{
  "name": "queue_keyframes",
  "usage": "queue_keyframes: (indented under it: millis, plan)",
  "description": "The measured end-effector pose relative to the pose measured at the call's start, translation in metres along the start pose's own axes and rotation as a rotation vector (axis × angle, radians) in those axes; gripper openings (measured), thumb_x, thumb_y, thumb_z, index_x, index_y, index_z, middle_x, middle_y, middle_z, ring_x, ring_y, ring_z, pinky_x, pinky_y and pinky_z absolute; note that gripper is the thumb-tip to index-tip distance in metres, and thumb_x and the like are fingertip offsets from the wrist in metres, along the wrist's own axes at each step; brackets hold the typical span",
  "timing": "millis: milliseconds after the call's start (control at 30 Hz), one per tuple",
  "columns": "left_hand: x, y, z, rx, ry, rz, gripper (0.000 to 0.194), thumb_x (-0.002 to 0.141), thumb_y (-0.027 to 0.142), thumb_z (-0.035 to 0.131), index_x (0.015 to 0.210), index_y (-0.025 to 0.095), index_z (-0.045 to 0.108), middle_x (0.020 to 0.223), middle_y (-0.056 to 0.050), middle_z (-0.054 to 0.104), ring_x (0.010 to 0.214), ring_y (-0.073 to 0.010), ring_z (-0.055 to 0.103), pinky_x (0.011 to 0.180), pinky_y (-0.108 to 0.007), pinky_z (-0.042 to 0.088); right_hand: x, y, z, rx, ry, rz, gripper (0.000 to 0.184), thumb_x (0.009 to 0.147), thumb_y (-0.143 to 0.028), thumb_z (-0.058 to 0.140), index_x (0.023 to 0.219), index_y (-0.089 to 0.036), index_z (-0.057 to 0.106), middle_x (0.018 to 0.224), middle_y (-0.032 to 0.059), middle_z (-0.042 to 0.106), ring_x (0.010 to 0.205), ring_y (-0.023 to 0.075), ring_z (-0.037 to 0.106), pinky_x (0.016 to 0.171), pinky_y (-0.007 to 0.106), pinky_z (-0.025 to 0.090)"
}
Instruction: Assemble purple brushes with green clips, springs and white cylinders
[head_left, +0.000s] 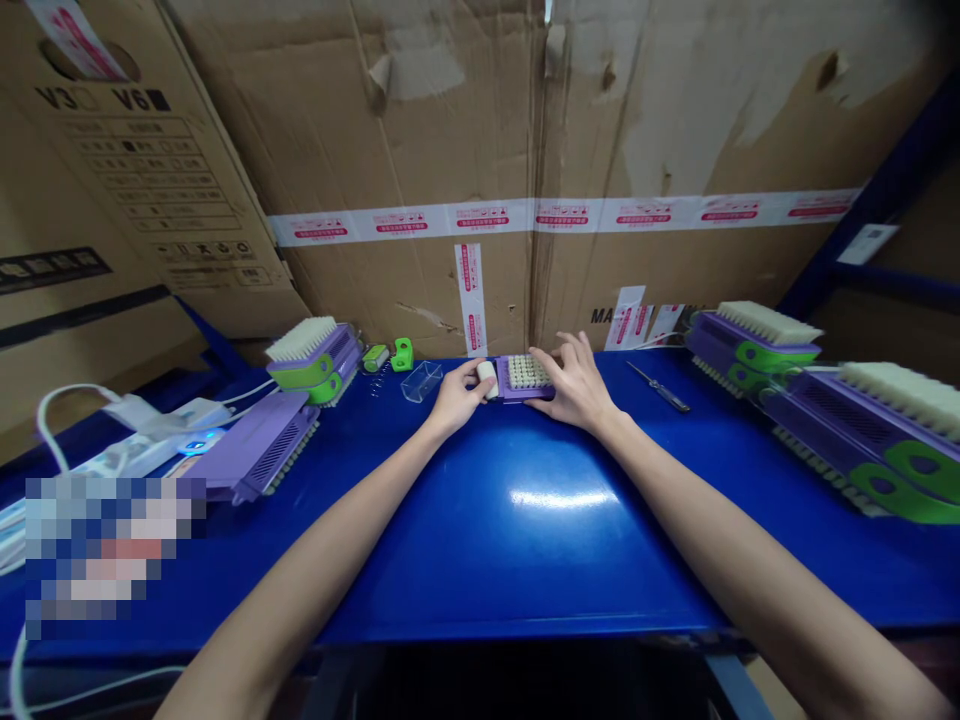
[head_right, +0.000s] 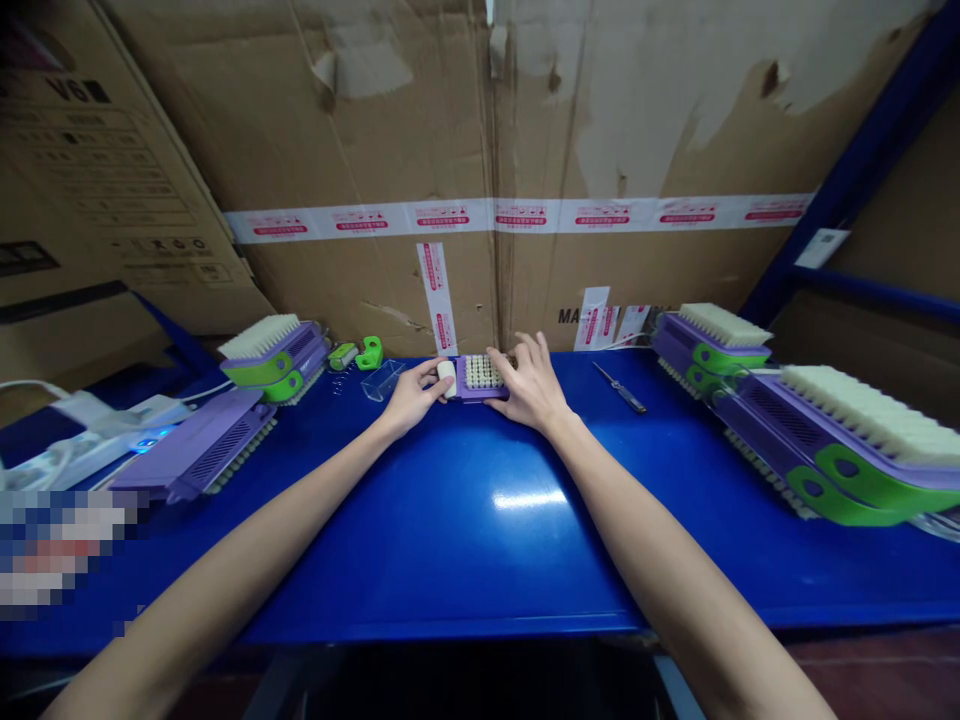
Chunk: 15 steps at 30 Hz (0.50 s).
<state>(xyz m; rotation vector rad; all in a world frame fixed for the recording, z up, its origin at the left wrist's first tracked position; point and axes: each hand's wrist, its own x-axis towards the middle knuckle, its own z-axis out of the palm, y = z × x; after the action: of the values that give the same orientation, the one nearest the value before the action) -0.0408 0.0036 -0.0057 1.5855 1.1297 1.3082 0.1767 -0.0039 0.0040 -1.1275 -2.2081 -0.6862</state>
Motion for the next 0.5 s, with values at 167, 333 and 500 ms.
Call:
queue_keyframes:
  millis: [167,333,500]
  plan:
    - [-0.001,0.0,-0.001,0.036,-0.046,-0.006,0.051,0.074,0.024,0.068,0.122,0.01,0.058,0.09,-0.009,0.07,0.069,-0.0148,0.062,0.056,-0.023,0.049,0.0,0.001,-0.004,0.044,-0.078,0.033,0.075,0.07,-0.052,0.068,0.132,-0.016,0.046,0.111,0.0158,0.051,0.116,0.0363,0.046,0.097,0.057,0.037]
    - [0.001,-0.003,-0.002,0.049,-0.067,-0.049,0.052,0.078,0.021,0.062,0.127,0.007,0.053,0.101,-0.013,0.069,0.078,-0.0181,0.064,0.061,-0.026,0.051,0.003,-0.001,-0.01,0.105,-0.195,0.089,0.082,0.069,-0.052,0.07,0.138,-0.017,0.039,0.13,0.0183,0.048,0.108,0.0321,0.051,0.085,0.045,0.045]
    - [0.001,-0.003,-0.004,0.076,-0.111,-0.051,0.054,0.077,0.024,0.064,0.127,0.009,0.053,0.107,-0.013,0.068,0.088,-0.0204,0.065,0.074,-0.032,0.052,0.006,-0.002,-0.011,0.066,-0.228,0.084,0.09,0.066,-0.054,0.073,0.139,-0.014,0.039,0.112,0.0168,0.059,0.101,0.0334,0.053,0.085,0.046,0.043]
